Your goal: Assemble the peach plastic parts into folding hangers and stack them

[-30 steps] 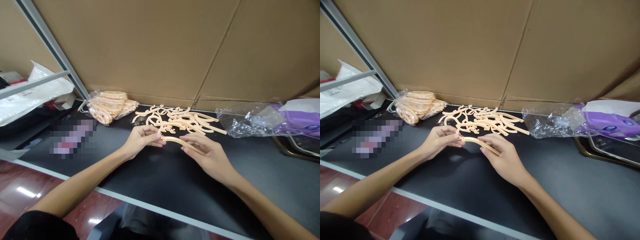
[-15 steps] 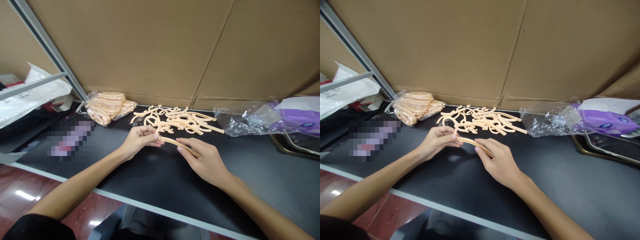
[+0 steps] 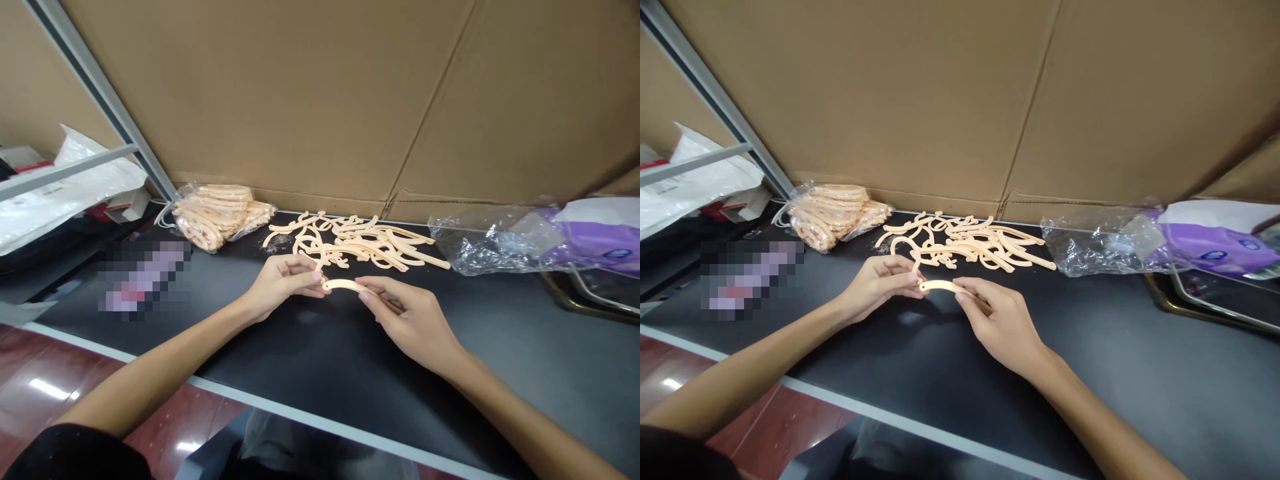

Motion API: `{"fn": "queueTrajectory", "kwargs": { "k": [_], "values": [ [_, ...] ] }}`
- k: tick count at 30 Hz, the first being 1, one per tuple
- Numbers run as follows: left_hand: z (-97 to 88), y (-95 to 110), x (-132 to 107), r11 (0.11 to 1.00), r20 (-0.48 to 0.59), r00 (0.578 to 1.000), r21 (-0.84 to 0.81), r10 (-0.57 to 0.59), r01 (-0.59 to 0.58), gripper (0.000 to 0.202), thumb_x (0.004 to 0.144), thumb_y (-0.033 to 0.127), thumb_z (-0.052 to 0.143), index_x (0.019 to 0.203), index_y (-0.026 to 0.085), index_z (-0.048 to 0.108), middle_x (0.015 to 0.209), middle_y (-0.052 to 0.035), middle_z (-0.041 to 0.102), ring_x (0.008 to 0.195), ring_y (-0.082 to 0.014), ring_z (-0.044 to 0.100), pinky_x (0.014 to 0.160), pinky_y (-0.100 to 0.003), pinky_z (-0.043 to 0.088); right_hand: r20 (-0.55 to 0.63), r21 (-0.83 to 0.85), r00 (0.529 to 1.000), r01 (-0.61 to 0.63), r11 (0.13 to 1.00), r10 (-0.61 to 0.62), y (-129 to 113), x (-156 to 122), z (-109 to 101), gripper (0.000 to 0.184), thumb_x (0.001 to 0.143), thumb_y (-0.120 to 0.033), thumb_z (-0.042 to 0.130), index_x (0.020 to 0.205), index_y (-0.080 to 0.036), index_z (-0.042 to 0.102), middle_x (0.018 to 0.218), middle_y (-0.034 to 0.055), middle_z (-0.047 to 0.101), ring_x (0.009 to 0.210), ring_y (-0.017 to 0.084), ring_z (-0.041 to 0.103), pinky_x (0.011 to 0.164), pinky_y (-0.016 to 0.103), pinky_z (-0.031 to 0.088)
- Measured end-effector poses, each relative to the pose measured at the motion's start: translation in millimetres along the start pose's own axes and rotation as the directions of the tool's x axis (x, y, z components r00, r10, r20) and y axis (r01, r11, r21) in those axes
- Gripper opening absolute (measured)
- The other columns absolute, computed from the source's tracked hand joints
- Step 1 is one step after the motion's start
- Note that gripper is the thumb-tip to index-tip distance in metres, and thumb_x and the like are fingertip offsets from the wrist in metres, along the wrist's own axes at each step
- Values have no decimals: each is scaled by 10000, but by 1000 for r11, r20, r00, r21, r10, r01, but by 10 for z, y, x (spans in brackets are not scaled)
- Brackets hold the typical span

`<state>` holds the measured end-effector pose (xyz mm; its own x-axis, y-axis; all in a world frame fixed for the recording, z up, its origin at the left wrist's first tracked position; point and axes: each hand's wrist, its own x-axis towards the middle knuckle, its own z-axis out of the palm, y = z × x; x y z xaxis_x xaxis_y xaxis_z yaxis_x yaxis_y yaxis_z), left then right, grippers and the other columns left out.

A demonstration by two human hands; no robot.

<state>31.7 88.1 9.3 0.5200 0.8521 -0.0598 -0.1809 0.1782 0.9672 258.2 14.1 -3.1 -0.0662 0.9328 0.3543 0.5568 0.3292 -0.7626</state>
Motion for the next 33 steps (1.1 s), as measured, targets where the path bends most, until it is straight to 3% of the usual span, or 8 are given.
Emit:
{"fn": "queueTrajectory", "kwargs": {
  "k": [10,33],
  "values": [
    [0,-17,7,999,-25,1000,34,-2,3,296,704,278,865,858,95,691,834,-68,759,750,-162,733,772,-313,632,-29,-12,997,68,998,-68,34,-8,1,178,903,-279,623,1015,-181,722,947,58,770,813,179,740,735,290,620],
    [24,34,-6,998,-12,999,-45,-34,33,326,673,288,894,838,91,693,808,-67,760,767,-204,762,766,-309,630,-31,31,999,-21,999,22,41,-8,14,185,906,-337,618,994,-195,696,865,46,753,736,188,731,708,320,591]
  ]
}}
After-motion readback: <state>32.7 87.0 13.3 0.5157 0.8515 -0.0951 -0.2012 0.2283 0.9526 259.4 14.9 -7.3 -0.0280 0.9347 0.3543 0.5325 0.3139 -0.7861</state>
